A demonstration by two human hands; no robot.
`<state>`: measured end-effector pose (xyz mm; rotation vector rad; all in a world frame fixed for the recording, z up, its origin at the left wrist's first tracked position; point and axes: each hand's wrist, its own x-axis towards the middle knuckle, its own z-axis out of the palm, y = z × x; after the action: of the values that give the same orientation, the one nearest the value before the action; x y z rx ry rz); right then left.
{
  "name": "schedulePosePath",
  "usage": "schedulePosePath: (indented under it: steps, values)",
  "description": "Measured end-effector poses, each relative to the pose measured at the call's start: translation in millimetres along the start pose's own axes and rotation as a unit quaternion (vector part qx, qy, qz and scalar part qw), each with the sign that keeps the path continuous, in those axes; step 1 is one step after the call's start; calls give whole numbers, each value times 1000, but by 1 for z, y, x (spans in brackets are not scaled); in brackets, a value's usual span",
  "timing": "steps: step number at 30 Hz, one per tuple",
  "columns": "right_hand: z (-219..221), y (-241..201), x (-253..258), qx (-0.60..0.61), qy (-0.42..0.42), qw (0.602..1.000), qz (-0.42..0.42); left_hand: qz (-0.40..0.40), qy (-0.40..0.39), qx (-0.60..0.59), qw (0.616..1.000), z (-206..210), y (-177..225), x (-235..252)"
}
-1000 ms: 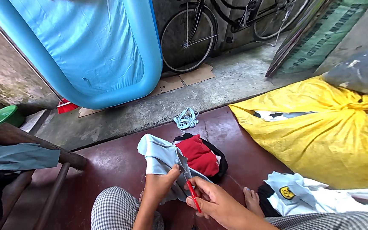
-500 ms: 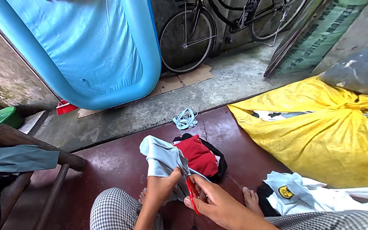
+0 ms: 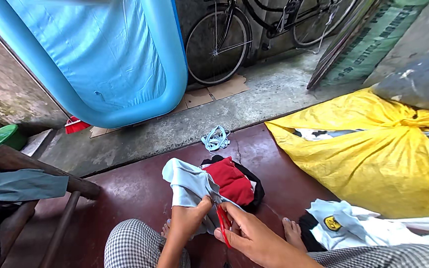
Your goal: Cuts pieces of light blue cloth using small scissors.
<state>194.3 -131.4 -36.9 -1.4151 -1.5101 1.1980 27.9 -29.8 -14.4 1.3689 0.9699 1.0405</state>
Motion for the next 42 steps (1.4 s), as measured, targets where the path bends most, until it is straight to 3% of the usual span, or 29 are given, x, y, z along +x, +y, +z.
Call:
schedulePosePath:
  steps: [12, 21, 33, 42]
  values:
    - [-2, -2, 2, -13, 31, 999, 12, -9, -9, -14, 1000, 3, -1, -2]
    - [3, -7, -1, 114, 33, 990, 72, -36, 9, -41, 998, 3, -1, 1]
    - [3, -1, 2, 115, -38, 992, 41, -44, 14, -61, 997, 5, -1, -1]
    - [-4, -9, 2, 282, -94, 954, 45, -20, -40, -98, 994, 1, -5, -2]
